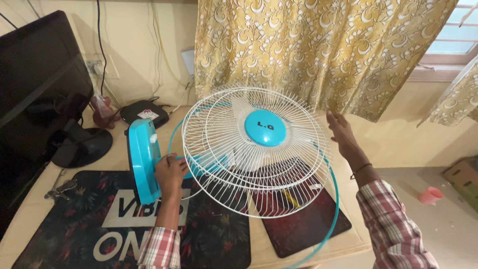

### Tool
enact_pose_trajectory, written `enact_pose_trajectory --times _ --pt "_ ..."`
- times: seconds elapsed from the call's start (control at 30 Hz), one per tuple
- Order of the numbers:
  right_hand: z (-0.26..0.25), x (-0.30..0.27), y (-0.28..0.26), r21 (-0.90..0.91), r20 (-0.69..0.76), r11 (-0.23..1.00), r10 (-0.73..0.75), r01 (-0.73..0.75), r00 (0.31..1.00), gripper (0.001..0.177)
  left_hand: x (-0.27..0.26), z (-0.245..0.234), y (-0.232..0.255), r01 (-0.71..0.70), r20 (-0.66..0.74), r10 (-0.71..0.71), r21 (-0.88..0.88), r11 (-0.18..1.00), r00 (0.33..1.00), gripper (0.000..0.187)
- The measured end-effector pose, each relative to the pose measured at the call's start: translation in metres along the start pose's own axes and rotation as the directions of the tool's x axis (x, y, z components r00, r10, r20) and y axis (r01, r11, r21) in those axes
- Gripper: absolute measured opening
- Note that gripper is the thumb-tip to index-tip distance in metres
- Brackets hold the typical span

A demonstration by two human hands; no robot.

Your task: The person assembles a small blue and white LG table fan on a desk. They attach the front wire grille to the fan head, align the tabs, and press it into place. The person then secures the outer circular ring around the grille and adjusts the fan head angle.

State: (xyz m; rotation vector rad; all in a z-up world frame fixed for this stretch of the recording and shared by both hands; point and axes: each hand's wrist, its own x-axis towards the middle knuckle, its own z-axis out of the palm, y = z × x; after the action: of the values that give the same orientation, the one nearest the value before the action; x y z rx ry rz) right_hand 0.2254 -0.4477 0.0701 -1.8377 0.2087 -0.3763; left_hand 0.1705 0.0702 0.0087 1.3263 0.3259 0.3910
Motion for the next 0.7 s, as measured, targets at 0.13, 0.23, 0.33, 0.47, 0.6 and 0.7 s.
enact_pose_trajectory --times 0.13,0.23,0.33,0.47,0.6,0.7 --pt "0.0 -0.002 0.01 0.176 0.119 0.967 0.163 -0.183 0.979 0.061 0.008 0.009 0.003 -0.034 -0.028 0.033 -0.035 0.999 0.999 0.039" --pt "0.003 -0.008 0.024 0.351 0.294 0.924 0.042 -0.149 0.955 0.057 0.013 0.014 0.005 -0.055 -0.017 0.054 -0.1 0.993 0.998 0.038" --pt "0.004 -0.01 0.033 0.424 0.326 0.892 0.013 -0.158 0.945 0.052 0.016 0.024 0.012 -0.12 0.023 0.123 -0.118 0.986 0.992 0.032" --pt "0.011 -0.012 0.035 0.482 0.352 0.849 0.036 -0.214 0.935 0.053 0.005 0.031 0.031 -0.168 0.058 0.167 0.024 0.985 0.984 0.04" --pt "0.016 -0.016 0.025 0.457 0.382 0.868 0.007 -0.195 0.924 0.059 -0.015 0.033 0.049 -0.117 0.032 0.115 0.101 0.988 0.993 0.036" --pt "0.012 -0.024 0.014 0.41 0.369 0.889 0.044 -0.206 0.928 0.065 -0.026 0.035 0.055 -0.126 0.001 0.127 0.042 0.991 0.992 0.033"
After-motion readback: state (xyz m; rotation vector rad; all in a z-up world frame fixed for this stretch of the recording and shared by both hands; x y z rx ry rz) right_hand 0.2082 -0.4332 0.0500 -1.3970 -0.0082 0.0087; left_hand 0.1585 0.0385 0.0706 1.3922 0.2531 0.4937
